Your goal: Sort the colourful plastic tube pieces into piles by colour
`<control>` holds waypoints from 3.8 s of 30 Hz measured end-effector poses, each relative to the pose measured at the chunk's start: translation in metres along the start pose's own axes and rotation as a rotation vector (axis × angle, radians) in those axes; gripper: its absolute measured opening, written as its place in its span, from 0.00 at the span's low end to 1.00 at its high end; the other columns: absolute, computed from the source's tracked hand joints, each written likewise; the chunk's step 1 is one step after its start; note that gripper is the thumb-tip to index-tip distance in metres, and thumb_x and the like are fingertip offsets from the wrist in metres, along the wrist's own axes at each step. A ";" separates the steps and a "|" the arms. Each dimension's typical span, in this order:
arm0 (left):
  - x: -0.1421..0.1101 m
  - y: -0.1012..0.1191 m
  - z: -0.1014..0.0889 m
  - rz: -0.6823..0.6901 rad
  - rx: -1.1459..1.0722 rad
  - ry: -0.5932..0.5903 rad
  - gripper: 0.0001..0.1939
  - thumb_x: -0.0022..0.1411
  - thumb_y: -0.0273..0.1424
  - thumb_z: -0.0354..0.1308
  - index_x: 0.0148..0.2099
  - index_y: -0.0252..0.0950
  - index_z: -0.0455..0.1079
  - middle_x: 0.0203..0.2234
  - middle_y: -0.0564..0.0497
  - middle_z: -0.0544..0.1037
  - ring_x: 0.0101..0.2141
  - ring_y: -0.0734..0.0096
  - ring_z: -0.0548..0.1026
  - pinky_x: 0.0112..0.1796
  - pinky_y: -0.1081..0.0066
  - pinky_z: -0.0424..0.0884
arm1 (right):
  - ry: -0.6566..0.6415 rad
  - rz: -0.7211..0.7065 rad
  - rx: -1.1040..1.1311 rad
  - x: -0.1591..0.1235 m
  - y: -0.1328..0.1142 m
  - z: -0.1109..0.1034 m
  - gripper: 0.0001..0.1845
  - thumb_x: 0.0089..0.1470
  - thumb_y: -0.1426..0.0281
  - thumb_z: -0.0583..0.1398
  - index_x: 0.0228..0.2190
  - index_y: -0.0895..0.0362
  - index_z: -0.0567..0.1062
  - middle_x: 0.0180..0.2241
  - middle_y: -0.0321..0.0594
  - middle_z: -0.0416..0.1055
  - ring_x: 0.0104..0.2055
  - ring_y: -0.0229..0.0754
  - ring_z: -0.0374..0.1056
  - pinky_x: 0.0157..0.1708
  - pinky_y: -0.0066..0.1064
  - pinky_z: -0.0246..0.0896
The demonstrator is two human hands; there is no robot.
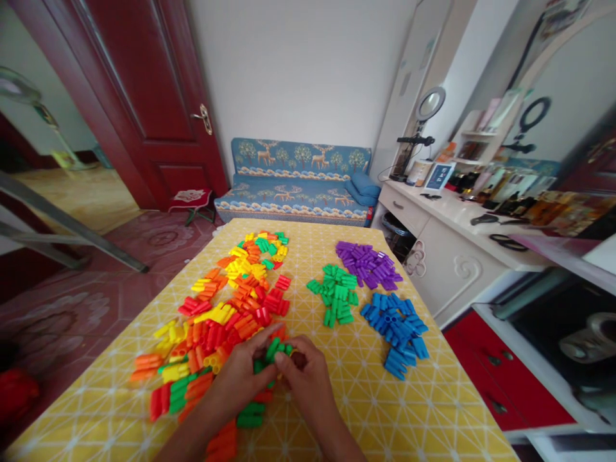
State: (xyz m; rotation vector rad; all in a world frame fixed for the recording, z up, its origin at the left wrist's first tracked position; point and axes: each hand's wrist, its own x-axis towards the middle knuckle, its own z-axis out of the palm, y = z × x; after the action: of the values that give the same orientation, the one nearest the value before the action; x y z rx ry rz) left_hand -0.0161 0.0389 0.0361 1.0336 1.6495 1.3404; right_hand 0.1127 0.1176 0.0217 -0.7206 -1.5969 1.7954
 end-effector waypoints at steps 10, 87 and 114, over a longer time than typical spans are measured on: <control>0.002 0.022 -0.005 -0.311 -0.942 0.116 0.17 0.58 0.37 0.59 0.47 0.33 0.72 0.32 0.47 0.77 0.29 0.76 0.74 0.25 0.80 0.69 | 0.133 0.121 0.147 0.000 0.004 -0.005 0.21 0.46 0.53 0.65 0.33 0.56 0.69 0.25 0.34 0.71 0.20 0.37 0.68 0.17 0.24 0.57; -0.031 -0.056 -0.080 0.362 0.648 0.500 0.05 0.59 0.27 0.56 0.38 0.39 0.72 0.40 0.49 0.79 0.54 0.58 0.67 0.55 0.53 0.62 | -0.023 -0.446 -1.069 -0.004 0.050 -0.013 0.22 0.53 0.61 0.61 0.49 0.53 0.70 0.50 0.48 0.65 0.51 0.51 0.65 0.45 0.42 0.67; -0.078 -0.075 -0.143 0.113 0.779 0.562 0.16 0.54 0.27 0.54 0.44 0.39 0.76 0.38 0.47 0.79 0.39 0.63 0.77 0.42 0.64 0.75 | -0.014 -0.151 -1.220 0.050 0.010 0.050 0.16 0.48 0.54 0.62 0.34 0.52 0.71 0.33 0.37 0.75 0.32 0.43 0.70 0.28 0.29 0.54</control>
State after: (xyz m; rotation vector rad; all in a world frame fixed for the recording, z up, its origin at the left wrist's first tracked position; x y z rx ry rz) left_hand -0.1258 -0.0949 -0.0096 1.2517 2.6984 1.1220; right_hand 0.0417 0.1218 0.0177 -1.0208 -2.6110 0.5458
